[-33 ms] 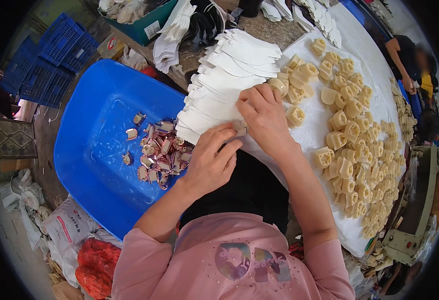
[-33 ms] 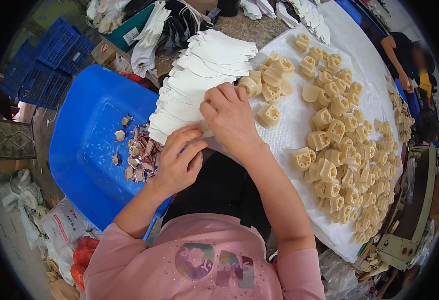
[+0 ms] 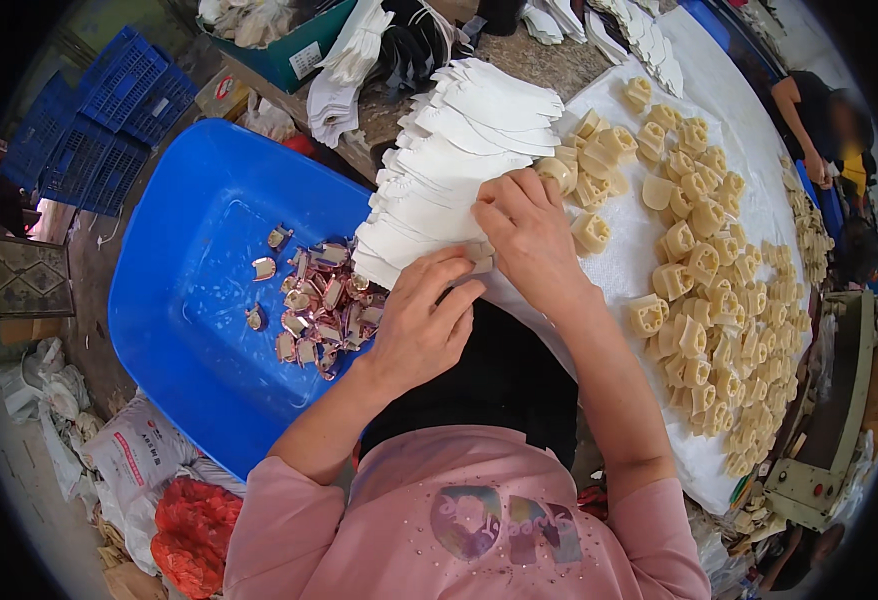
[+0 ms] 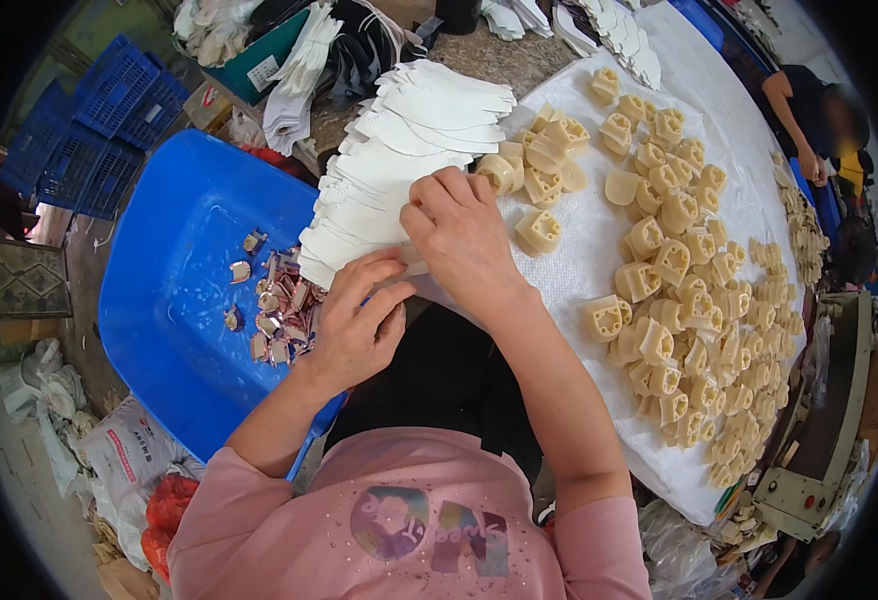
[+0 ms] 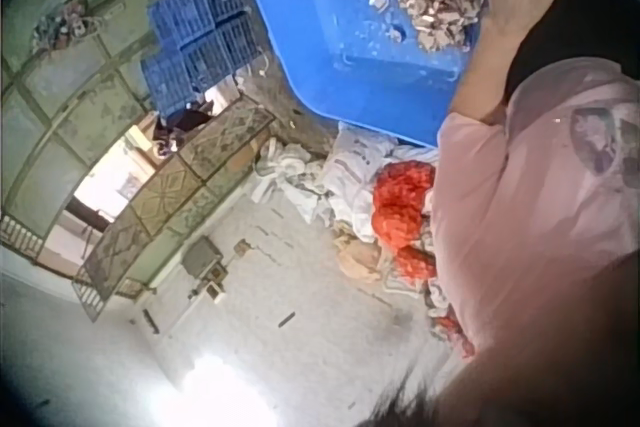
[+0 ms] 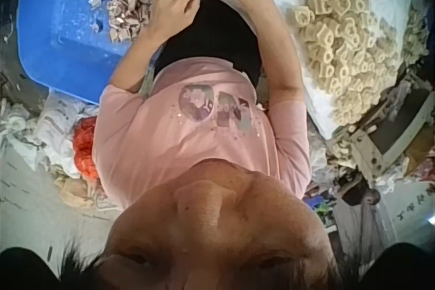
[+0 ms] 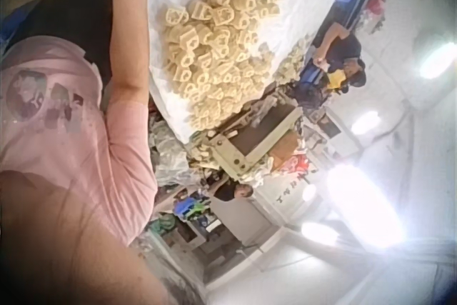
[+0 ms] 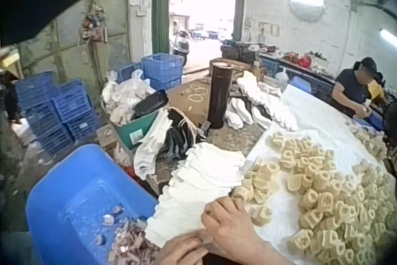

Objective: The recorder is assembling internal components for shoe soles, placing white padding into beige molded sole parts.

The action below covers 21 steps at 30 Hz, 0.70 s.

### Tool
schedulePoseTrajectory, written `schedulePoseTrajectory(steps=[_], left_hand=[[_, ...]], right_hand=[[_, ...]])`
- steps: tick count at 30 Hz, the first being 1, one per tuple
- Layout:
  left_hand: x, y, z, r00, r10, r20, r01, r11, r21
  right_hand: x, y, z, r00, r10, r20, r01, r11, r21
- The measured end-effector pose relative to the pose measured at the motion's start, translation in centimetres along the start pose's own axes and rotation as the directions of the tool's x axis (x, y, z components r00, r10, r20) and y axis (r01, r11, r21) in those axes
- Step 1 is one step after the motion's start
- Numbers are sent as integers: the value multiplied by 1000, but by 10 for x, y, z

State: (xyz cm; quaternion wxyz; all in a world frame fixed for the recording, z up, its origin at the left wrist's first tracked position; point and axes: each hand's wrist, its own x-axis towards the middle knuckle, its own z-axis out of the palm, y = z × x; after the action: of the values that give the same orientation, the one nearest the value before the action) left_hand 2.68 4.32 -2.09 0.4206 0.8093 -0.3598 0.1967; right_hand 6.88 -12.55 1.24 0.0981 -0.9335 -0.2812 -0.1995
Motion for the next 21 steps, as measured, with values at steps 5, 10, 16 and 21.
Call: schedulePoseTrajectory(steps=[5, 10, 16, 21], left_hand=[[-4, -4, -6, 999, -44, -11, 44, 999, 8], [-4, -2, -5, 998, -68, -3, 68, 998, -13], [-3, -2, -7, 998, -50, -26, 50, 999, -10], [-1, -2, -8, 999, -52, -8, 52, 999, 2]], right_hand=[[-1, -3, -12, 999, -40, 24, 39, 998, 59], [1, -2, -7, 989, -142, 39, 145, 986, -80], [3, 5, -9, 986, -152, 74, 150, 988, 35], [5, 15, -10, 994, -23, 108, -15, 941, 337]])
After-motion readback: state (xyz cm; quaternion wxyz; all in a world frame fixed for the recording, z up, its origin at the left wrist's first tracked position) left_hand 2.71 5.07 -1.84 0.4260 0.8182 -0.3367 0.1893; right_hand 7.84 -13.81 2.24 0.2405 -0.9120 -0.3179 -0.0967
